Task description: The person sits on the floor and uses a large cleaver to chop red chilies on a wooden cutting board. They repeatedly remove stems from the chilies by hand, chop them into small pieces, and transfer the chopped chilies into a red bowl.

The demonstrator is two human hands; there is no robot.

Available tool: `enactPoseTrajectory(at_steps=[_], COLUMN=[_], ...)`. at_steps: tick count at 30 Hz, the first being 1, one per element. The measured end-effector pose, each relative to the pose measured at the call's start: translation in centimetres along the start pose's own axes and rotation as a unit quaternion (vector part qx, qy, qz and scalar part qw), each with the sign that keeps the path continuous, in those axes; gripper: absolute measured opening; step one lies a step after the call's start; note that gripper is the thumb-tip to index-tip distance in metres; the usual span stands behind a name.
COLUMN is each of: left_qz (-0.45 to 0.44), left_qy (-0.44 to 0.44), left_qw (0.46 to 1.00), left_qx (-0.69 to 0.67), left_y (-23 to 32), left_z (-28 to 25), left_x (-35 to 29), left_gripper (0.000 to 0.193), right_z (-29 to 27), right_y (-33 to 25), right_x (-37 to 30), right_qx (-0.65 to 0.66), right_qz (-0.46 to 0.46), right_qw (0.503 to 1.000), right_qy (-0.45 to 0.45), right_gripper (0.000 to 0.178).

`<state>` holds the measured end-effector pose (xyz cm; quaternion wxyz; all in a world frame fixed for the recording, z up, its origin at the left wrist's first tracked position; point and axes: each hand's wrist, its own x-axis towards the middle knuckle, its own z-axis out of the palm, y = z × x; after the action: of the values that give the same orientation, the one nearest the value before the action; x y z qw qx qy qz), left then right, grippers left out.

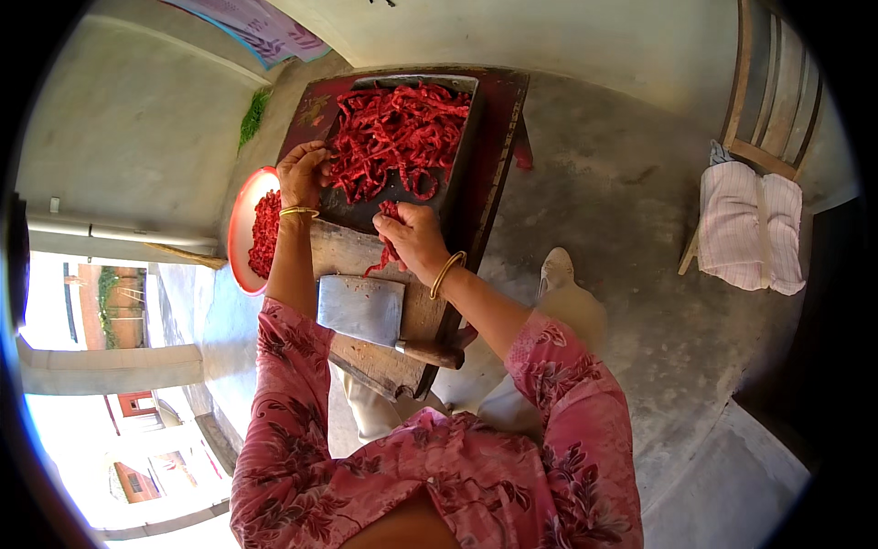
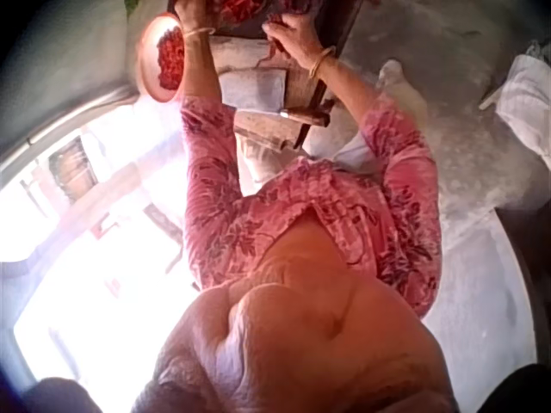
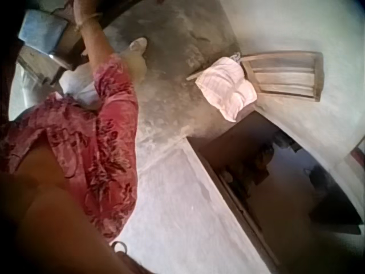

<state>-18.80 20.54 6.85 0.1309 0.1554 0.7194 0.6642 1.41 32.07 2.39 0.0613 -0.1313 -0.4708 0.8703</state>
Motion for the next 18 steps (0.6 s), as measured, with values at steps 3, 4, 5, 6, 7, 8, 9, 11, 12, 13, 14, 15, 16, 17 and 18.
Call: enactPoseTrajectory(at_steps=[3, 4, 5, 6, 7, 8, 9, 11, 12, 13, 14, 15, 16, 17, 18], left_qz=[-0.035, -0.039, -0.05, -0.061, -0.068, -0.073, -0.078, -0.091, -0.094, -0.097, -0.1, -0.099, -0.095, -0.091, -0.087], left_qy=[-0.079, -0.101, -0.119, -0.137, -0.144, -0.155, -0.167, -0.182, -0.189, -0.196, -0.203, -0.203, -0.199, -0.195, -0.191], left_qw=[0.988, 0.984, 0.979, 0.973, 0.97, 0.967, 0.964, 0.959, 0.958, 0.957, 0.955, 0.956, 0.96, 0.964, 0.967], left_qx=[-0.125, -0.142, -0.16, -0.178, -0.186, -0.188, -0.191, -0.194, -0.193, -0.192, -0.191, -0.186, -0.172, -0.159, -0.146], left_y=[0.2, -0.1, -0.2, -0.4, -0.7, -0.8, -0.8, -0.9, -1.0, -1.1, -1.2, -1.2, -1.2, -1.3, -1.4], left_z=[-0.5, -0.5, -0.3, -0.1, 0.1, 0.3, 0.6, 0.9, 1.0, 1.0, 1.0, 0.9, 0.9, 0.8, 0.7], left_x=[-3.5, -4.3, -5.3, -6.3, -7.2, -8.0, -8.7, -9.8, -10.1, -10.4, -10.6, -10.7, -10.8, -10.9, -11.0], left_gripper=[0.016, 0.017, 0.018, 0.019, 0.02, 0.019, 0.019, 0.019, 0.018, 0.018, 0.018, 0.018, 0.017, 0.017, 0.016], right_z=[-0.2, -0.3, -0.4, -0.4, -0.3, -0.2, -0.2, -0.3, -0.3, -0.4, -0.5, -0.5, -0.4, -0.2, -0.1], right_y=[0.4, 0.7, 0.7, 0.7, 0.7, 0.6, 0.5, 0.6, 0.7, 0.6, 0.6, 0.5, 0.5, 0.5, 0.5], right_x=[0.7, 1.0, 1.2, 1.1, 1.1, 1.0, 0.9, 0.9, 0.8, 0.8, 0.7, 0.7, 0.6, 0.6, 0.6], right_qx=[0.046, 0.069, 0.074, 0.078, 0.081, 0.084, 0.091, 0.08, 0.076, 0.072, 0.07, 0.067, 0.057, 0.047, 0.037], right_qz=[0.003, 0.008, 0.007, 0.01, 0.013, 0.015, 0.019, 0.022, 0.023, 0.024, 0.025, 0.026, 0.023, 0.021, 0.019], right_qw=[0.999, 0.997, 0.997, 0.997, 0.997, 0.996, 0.996, 0.996, 0.996, 0.996, 0.995, 0.995, 0.995, 0.996, 0.996], right_qy=[0.018, 0.021, 0.014, 0.009, 0.004, 0.0, -0.01, -0.026, -0.036, -0.049, -0.061, -0.074, -0.074, -0.074, -0.074], right_gripper=[0.02, 0.019, 0.018, 0.018, 0.019, 0.019, 0.022, 0.02, 0.019, 0.018, 0.017, 0.016, 0.015, 0.015, 0.015])
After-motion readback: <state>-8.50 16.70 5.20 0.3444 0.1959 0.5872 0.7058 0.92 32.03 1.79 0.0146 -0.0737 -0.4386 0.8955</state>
